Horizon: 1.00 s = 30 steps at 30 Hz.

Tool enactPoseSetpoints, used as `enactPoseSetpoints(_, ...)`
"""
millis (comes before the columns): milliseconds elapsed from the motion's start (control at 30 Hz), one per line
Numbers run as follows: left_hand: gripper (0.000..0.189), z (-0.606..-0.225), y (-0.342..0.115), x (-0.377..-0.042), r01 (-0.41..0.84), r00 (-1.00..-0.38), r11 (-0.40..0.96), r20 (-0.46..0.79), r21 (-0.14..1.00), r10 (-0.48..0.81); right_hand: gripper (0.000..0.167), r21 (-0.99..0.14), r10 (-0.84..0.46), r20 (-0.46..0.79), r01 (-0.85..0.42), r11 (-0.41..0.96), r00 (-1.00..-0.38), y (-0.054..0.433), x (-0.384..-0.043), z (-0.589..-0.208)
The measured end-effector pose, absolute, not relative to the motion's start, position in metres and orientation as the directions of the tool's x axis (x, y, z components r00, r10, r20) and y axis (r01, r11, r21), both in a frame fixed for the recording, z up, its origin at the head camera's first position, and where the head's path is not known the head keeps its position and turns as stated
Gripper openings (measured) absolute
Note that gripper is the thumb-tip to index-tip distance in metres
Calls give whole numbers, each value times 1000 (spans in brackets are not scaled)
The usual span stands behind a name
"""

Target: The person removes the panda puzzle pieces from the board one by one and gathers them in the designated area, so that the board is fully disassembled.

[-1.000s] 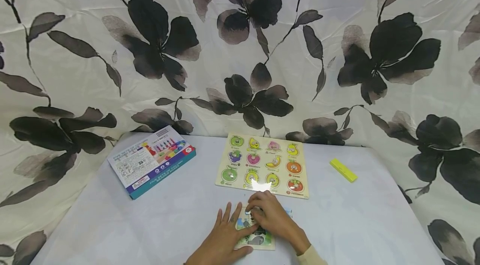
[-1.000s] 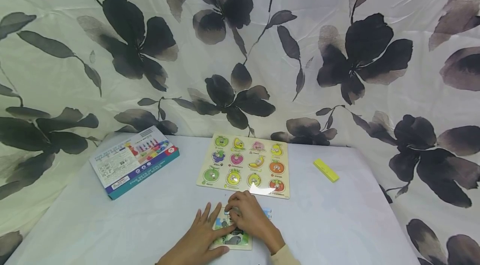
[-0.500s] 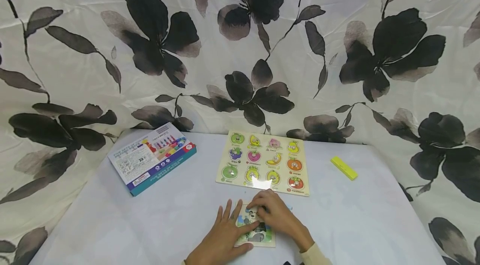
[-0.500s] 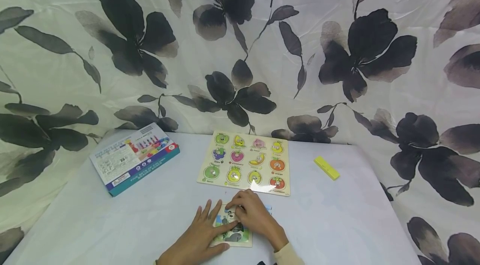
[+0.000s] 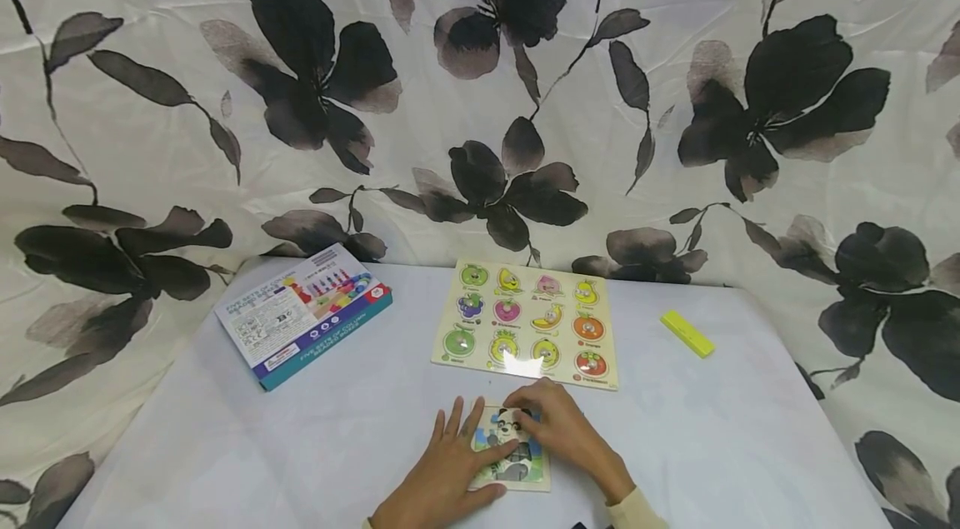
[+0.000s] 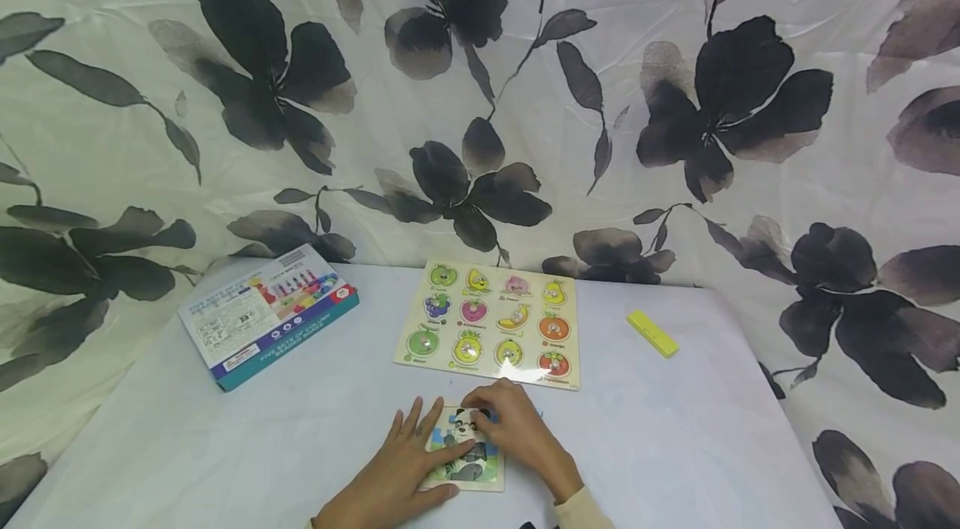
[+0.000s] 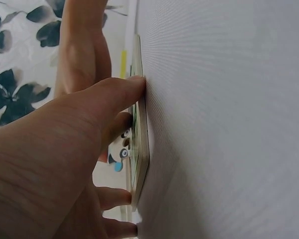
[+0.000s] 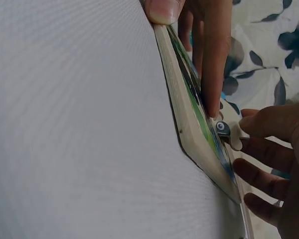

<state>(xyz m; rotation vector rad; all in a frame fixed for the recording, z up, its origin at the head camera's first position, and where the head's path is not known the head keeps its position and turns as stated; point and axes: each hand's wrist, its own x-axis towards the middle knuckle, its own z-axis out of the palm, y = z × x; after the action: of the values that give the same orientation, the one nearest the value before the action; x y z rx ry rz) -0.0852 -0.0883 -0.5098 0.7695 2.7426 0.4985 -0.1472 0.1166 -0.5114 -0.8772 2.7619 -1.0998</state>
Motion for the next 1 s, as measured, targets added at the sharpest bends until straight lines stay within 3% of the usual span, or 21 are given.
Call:
enactPoseSetpoints(200, 53, -511, -89, -87, 453, -832, 805, -141, 382, 536, 12, -666, -498, 184, -480, 571, -848, 116, -148, -511)
enactPoseSetpoints(467, 53, -510, -88, -86, 450, -830, 802, -148, 392, 538, 13, -766, -384, 155, -356, 536, -910, 125, -146, -506)
enactPoseSetpoints(767, 53, -512, -85, -87, 403, -839, 825, -200, 397, 506, 13, -839, -182, 45, -137, 527, -982, 168, -148, -493)
enactPoseSetpoints(1000, 52, -511, -86, -86, 402, -845, 819, -180, 410, 504, 11, -834, -114, 3, -65, 548, -993, 210, -145, -495)
